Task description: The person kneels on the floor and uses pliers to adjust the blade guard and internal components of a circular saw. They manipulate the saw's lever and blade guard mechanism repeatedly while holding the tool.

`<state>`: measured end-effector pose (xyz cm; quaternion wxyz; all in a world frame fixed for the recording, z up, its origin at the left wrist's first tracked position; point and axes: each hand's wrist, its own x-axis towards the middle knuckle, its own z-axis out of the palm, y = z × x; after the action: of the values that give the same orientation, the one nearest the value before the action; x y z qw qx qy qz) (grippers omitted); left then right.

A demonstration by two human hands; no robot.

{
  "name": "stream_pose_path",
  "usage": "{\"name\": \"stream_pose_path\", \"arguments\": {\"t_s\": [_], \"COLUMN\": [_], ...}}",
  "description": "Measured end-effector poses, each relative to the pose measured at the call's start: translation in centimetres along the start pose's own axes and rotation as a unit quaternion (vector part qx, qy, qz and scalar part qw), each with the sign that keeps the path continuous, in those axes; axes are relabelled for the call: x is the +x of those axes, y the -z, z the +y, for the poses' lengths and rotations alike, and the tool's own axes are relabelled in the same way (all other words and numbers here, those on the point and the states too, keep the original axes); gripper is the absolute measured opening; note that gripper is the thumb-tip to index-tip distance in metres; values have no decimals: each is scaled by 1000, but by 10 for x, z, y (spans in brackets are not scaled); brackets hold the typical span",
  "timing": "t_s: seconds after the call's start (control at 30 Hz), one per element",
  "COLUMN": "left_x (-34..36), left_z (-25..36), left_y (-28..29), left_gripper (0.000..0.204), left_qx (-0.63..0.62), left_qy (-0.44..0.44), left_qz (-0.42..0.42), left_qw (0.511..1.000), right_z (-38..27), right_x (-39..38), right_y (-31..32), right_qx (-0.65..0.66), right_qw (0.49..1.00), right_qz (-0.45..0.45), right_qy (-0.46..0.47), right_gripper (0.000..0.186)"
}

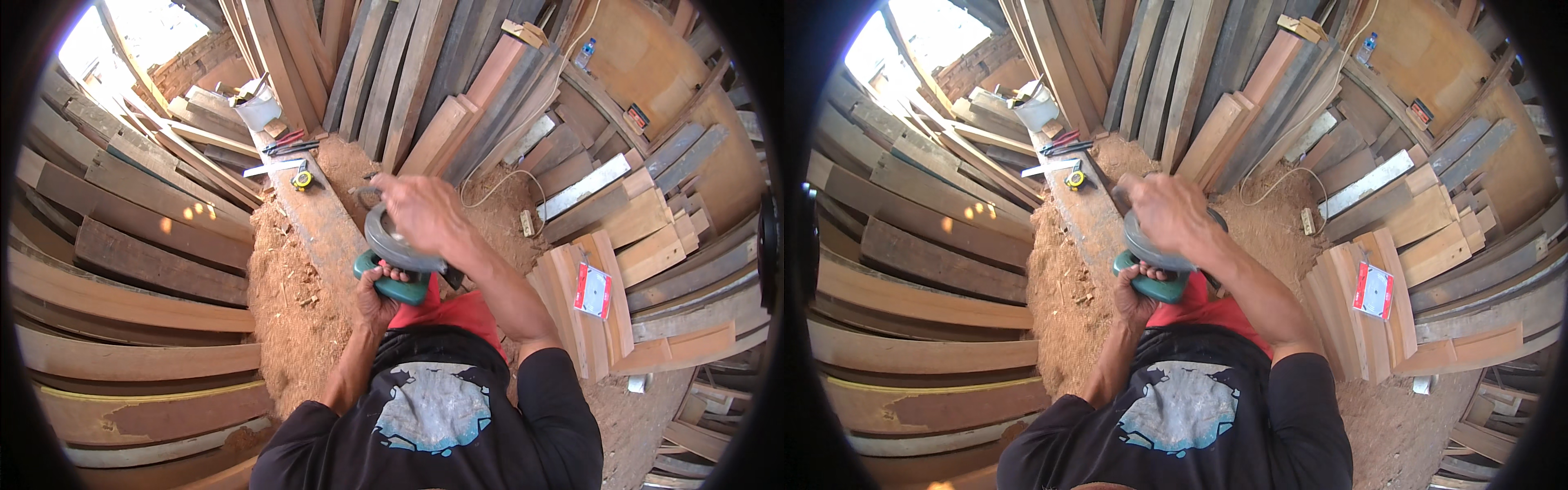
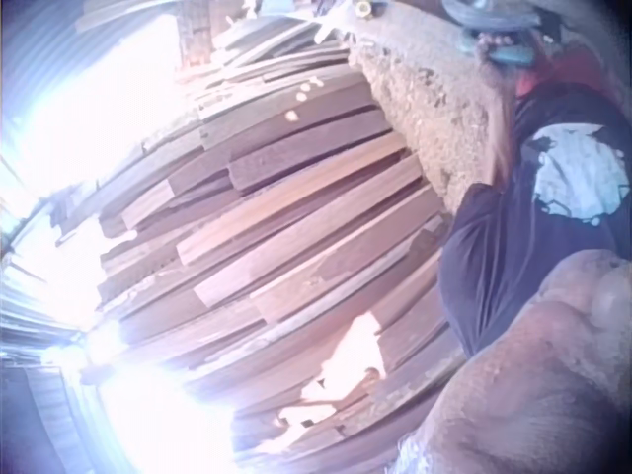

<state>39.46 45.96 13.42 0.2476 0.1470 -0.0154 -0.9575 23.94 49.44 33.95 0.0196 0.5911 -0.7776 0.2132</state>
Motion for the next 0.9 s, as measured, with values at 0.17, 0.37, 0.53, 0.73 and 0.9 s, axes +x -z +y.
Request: {"name": "stream_pose_path", "arguments": {"t_s": [0.17,0.37,0.53,0.73,0.9], "left_x": [-9,1,-1,4,15], "left_z": [-14,-25,-16,-2,35], "left_y": [-7,15,10,-9,8], "left_gripper": [11,10,14,11,3], "left_qx": [32,44,42,36,-83], "left_qy": [49,70,63,20,-39], "left_qz": [-40,-58,-56,17,-20], "left_qw": [997,995,996,999,996], "right_z": [83,240,239,259,228], "right_x": [29,-29,-92,-204,-265], "right_y": [-17,-79,-90,-61,-4], "right_qx": [-53,-57,101,319,387], "right_qw": [984,950,873,875,804], "right_qz": [-26,-223,-382,-129,-49], "right_qy": [-169,-211,-284,-341,-449], "right_gripper": [36,33,35,31,29]}}
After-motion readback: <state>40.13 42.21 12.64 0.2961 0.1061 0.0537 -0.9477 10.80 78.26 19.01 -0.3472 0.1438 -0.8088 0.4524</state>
